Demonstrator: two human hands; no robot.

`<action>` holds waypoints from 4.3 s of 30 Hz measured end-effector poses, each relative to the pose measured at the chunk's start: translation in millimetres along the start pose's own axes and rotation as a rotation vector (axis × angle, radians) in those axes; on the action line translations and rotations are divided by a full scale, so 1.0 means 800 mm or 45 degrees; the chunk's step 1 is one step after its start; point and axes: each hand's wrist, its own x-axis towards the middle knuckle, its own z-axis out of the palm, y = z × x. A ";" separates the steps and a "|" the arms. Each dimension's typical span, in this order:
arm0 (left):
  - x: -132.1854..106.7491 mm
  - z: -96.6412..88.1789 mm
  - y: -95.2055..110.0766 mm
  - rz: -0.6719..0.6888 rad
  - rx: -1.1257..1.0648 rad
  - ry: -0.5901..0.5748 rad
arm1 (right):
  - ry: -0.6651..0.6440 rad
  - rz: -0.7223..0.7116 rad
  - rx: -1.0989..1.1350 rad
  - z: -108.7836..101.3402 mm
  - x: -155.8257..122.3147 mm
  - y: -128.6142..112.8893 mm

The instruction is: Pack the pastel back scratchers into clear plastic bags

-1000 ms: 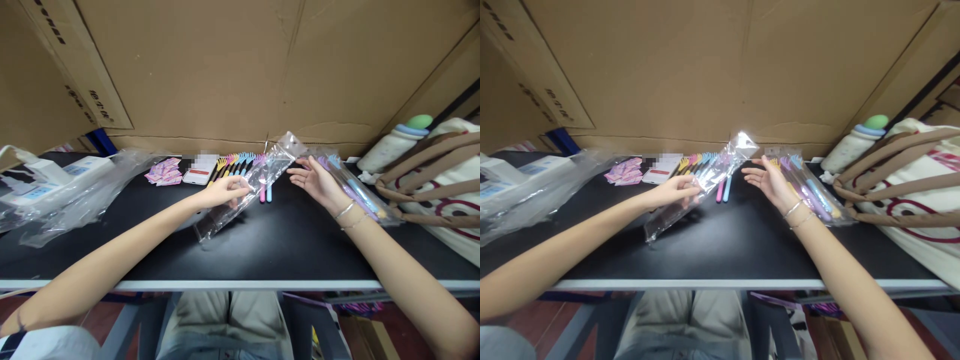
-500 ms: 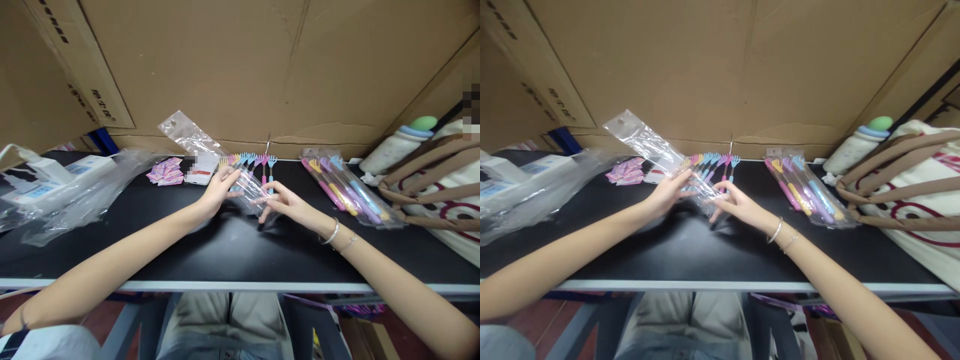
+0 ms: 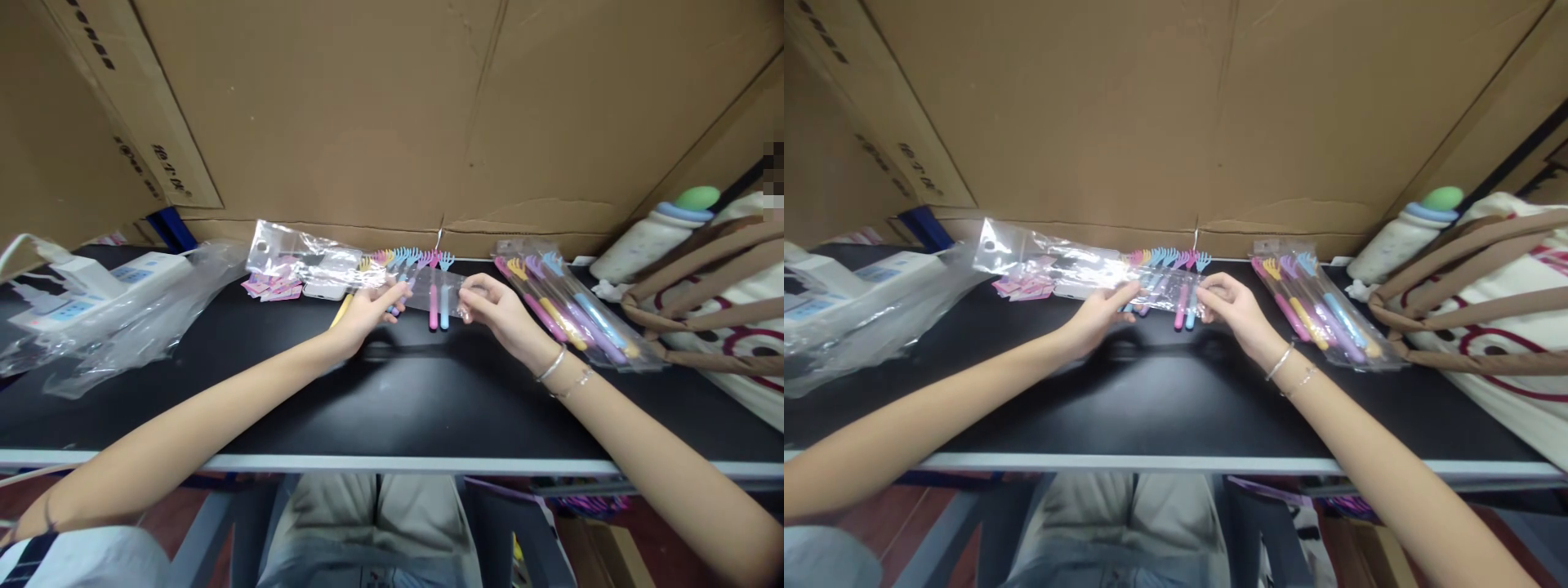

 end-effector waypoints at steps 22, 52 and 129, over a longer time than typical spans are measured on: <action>-0.030 0.012 0.000 1.118 1.272 -0.318 | -0.094 0.260 0.083 0.011 -0.005 0.004; -0.010 -0.010 -0.008 0.814 1.475 -0.223 | -0.236 0.179 0.125 0.014 -0.011 -0.001; -0.010 -0.060 0.026 0.448 1.375 -0.576 | -0.544 -0.183 -0.586 0.018 -0.012 0.019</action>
